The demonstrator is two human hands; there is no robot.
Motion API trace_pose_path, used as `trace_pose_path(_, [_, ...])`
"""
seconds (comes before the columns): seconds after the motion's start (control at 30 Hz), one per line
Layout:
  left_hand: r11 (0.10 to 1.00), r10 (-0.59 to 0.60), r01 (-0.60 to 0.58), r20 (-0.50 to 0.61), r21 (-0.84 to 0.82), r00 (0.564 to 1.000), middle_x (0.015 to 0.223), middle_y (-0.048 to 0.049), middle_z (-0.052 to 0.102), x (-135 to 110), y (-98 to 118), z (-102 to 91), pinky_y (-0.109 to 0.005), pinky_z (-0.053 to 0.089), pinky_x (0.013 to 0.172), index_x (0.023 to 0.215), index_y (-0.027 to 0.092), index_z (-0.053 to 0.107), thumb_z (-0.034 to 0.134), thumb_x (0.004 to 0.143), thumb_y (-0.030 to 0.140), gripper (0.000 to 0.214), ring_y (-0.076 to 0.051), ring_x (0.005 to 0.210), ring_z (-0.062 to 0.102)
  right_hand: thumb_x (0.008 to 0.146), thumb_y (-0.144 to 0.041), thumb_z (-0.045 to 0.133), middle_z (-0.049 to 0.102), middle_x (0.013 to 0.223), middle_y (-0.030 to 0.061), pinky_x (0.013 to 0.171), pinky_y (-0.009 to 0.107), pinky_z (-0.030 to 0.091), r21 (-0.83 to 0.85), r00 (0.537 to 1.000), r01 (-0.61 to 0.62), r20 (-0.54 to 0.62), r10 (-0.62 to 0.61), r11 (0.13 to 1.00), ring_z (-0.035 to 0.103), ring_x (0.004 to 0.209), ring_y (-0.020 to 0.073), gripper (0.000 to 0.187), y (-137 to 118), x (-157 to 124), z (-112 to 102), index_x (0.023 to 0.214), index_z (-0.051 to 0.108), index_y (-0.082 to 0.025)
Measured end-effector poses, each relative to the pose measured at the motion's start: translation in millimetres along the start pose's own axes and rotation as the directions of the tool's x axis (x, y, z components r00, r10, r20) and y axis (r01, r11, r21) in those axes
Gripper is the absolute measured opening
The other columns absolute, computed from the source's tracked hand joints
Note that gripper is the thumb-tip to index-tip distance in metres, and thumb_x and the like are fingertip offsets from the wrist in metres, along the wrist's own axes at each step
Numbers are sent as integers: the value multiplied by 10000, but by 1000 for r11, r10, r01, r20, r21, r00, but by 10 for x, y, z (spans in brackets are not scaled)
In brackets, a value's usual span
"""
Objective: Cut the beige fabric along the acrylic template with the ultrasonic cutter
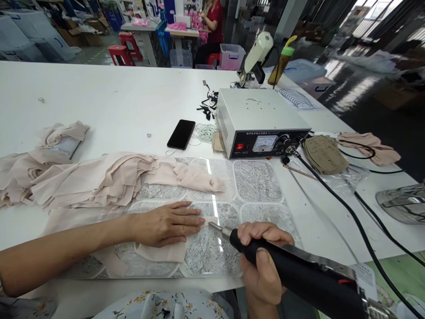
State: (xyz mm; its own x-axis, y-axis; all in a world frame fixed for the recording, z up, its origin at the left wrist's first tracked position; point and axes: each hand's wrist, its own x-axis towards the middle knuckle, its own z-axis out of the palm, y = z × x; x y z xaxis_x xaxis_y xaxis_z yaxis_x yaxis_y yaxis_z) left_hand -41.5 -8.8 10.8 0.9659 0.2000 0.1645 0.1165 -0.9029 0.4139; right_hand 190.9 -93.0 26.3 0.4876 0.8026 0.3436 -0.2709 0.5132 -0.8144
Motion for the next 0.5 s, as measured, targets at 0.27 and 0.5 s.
trace_pose_path(0.27, [984, -124, 151, -244, 97, 962, 1118, -126, 662, -108, 191, -110, -348, 512, 897, 1190, 115, 590, 389, 1007, 200, 285, -203, 1028, 615, 710, -160, 567, 533, 752, -16, 587, 342, 469, -34, 998, 16, -57, -18, 999, 516, 594, 118, 149, 46, -18, 5, 854, 573, -202])
trace_pose_path(0.5, [934, -262, 312, -262, 174, 929, 880, -85, 619, -239, 424, 79, -287, 499, 689, 1090, 113, 610, 387, 1003, 242, 272, -163, 752, 564, 726, -162, 589, 536, 761, -16, 590, 364, 480, -80, 999, 36, -26, -38, 996, 524, 594, 127, 130, 6, -29, -72, 848, 572, -204])
